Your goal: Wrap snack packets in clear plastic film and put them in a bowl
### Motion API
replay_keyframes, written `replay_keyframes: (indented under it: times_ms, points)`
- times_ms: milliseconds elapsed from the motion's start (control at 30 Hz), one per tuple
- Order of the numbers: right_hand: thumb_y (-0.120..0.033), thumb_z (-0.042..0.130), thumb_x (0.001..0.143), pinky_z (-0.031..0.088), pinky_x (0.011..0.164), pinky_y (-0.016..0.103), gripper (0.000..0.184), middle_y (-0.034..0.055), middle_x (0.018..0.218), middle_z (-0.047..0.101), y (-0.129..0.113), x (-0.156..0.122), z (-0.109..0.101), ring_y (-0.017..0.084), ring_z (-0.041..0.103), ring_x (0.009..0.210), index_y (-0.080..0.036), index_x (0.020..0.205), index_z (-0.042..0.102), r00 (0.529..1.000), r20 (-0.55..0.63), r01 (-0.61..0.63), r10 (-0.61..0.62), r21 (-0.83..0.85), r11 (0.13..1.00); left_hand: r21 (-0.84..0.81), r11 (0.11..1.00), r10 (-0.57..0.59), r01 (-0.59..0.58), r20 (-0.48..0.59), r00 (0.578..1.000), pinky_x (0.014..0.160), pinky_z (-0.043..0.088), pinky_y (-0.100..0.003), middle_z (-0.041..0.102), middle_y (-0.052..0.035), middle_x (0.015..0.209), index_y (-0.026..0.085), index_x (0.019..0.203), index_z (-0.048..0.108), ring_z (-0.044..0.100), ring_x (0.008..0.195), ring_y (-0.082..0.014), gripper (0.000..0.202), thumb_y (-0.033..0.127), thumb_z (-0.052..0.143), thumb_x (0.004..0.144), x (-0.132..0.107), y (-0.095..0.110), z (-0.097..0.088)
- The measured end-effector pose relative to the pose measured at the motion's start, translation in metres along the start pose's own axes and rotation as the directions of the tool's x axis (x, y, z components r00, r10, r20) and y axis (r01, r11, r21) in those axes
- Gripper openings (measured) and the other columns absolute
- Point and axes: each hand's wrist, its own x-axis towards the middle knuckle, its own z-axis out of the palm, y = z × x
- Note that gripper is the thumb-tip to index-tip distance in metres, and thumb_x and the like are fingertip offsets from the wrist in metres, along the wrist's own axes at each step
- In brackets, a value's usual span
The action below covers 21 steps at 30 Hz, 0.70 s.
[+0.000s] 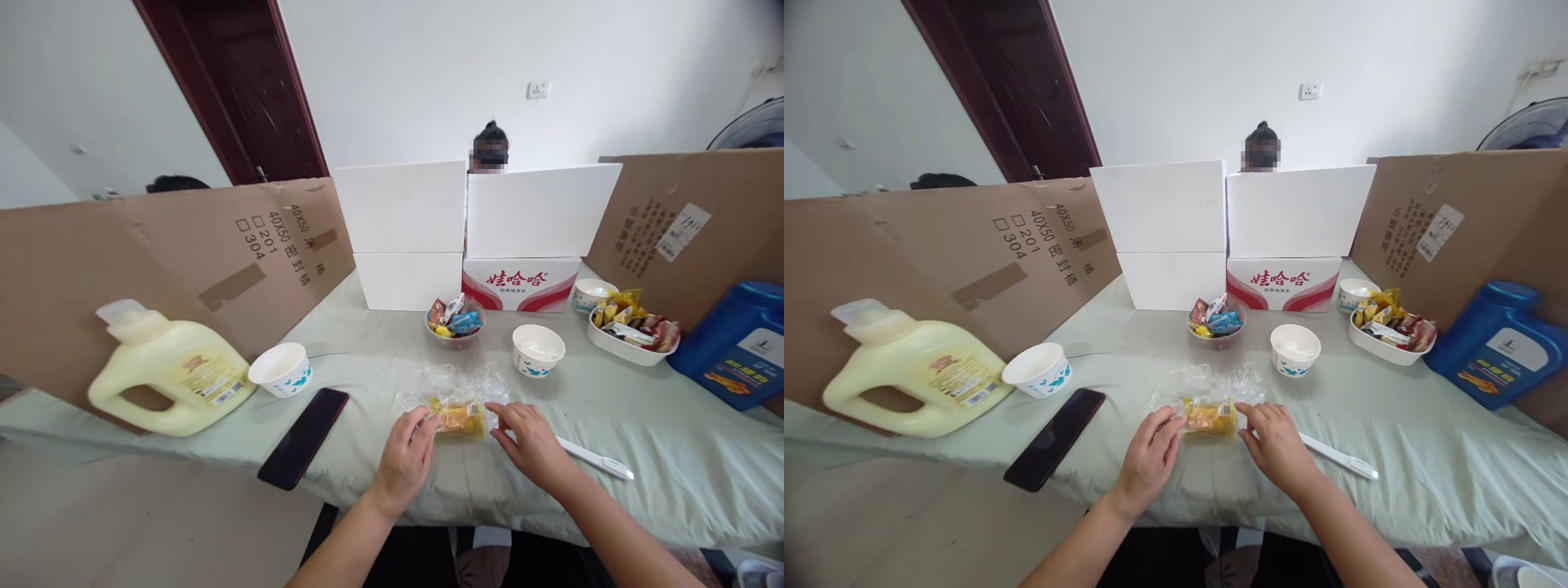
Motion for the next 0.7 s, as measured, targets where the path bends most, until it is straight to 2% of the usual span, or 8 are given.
replay_keyframes:
  times_ms: [100, 200, 233, 300, 400, 467, 567, 700]
  points:
    - [-0.023, 0.042, 0.095, 0.044, 0.078, 0.038, 0.023, 0.0065, 0.086, 0.064, -0.004, -0.017, -0.015, 0.021, 0.059, 0.085, -0.022, 0.102, 0.064, 0.996, 0.058, 0.065, -0.068, 0.043, 0.997, -0.139, 0.989, 0.080, -0.053, 0.197, 0.977, 0.082, 0.055, -0.032, 0.064, -0.0078, 0.101, 0.022, 0.123, 0.053, 0.064, 0.092, -0.0182, 0.036, 0.009, 0.045, 0.091, -0.010, 0.002, -0.022]
    - [-0.030, 0.043, 0.096, 0.045, 0.078, 0.038, 0.023, 0.0066, 0.084, 0.064, -0.004, -0.031, -0.027, 0.021, 0.059, 0.083, -0.023, 0.095, 0.065, 0.997, 0.042, 0.063, -0.068, 0.117, 0.991, -0.269, 0.961, 0.201, -0.072, 0.493, 0.846, 0.077, 0.055, -0.035, 0.068, -0.0032, 0.082, 0.023, 0.114, 0.060, 0.065, 0.076, -0.0180, 0.026, 0.018, 0.053, 0.089, -0.009, 0.009, -0.045]
    - [-0.032, 0.043, 0.096, 0.046, 0.078, 0.038, 0.023, 0.0067, 0.084, 0.064, -0.003, -0.032, -0.030, 0.021, 0.059, 0.083, -0.023, 0.094, 0.064, 0.999, -0.006, 0.044, -0.044, 0.141, 0.989, -0.295, 0.952, 0.228, -0.077, 0.518, 0.825, 0.077, 0.054, -0.036, 0.068, -0.0027, 0.080, 0.024, 0.111, 0.061, 0.065, 0.074, -0.0182, 0.023, 0.021, 0.055, 0.089, -0.005, 0.011, -0.051]
    - [-0.033, 0.042, 0.096, 0.047, 0.077, 0.036, 0.024, 0.0070, 0.086, 0.064, -0.002, -0.027, -0.030, 0.021, 0.060, 0.084, -0.023, 0.093, 0.063, 0.990, -0.139, 0.003, 0.024, 0.187, 0.982, -0.338, 0.937, 0.240, -0.087, 0.443, 0.864, 0.079, 0.054, -0.035, 0.070, -0.0041, 0.086, 0.023, 0.108, 0.063, 0.066, 0.080, -0.0184, 0.021, 0.020, 0.053, 0.090, 0.008, 0.013, -0.053]
    - [-0.035, 0.039, 0.097, 0.049, 0.082, 0.035, 0.026, 0.0078, 0.094, 0.064, 0.002, -0.006, -0.020, 0.021, 0.061, 0.092, -0.023, 0.095, 0.062, 0.955, -0.274, -0.038, 0.110, 0.256, 0.966, -0.340, 0.940, 0.104, -0.018, 0.236, 0.966, 0.082, 0.053, -0.033, 0.070, -0.0067, 0.098, 0.020, 0.108, 0.063, 0.065, 0.091, -0.0180, 0.028, 0.012, 0.042, 0.092, 0.036, 0.008, -0.037]
    - [-0.038, 0.036, 0.097, 0.050, 0.082, 0.033, 0.030, 0.0083, 0.102, 0.065, 0.007, 0.010, -0.008, 0.020, 0.062, 0.094, -0.022, 0.101, 0.061, 0.954, -0.249, -0.088, 0.168, 0.304, 0.948, -0.261, 0.960, -0.040, 0.099, 0.222, 0.974, 0.082, 0.053, -0.034, 0.069, -0.0070, 0.096, 0.019, 0.104, 0.063, 0.064, 0.091, -0.0191, 0.026, 0.011, 0.043, 0.091, 0.052, 0.001, -0.016]
    - [-0.036, 0.030, 0.098, 0.051, 0.072, 0.030, 0.035, 0.0068, 0.100, 0.067, 0.016, 0.023, 0.013, 0.017, 0.065, 0.081, -0.021, 0.112, 0.059, 0.966, -0.088, -0.209, 0.245, 0.296, 0.932, -0.122, 0.981, -0.086, 0.152, 0.427, 0.900, 0.080, 0.052, -0.037, 0.070, -0.0070, 0.096, 0.019, 0.103, 0.065, 0.064, 0.092, -0.0236, 0.022, 0.019, 0.063, 0.081, 0.061, -0.008, 0.016]
    - [-0.028, 0.041, 0.092, 0.048, 0.072, 0.030, 0.025, 0.0046, 0.090, 0.069, 0.018, 0.015, 0.030, 0.019, 0.066, 0.081, -0.022, 0.097, 0.065, 0.973, -0.001, -0.227, 0.233, 0.219, 0.949, -0.045, 0.995, -0.051, 0.094, 0.575, 0.817, 0.085, 0.049, -0.041, 0.067, -0.0090, 0.106, 0.022, 0.116, 0.061, 0.061, 0.100, -0.0295, 0.058, 0.032, 0.082, 0.063, 0.051, -0.012, 0.034]
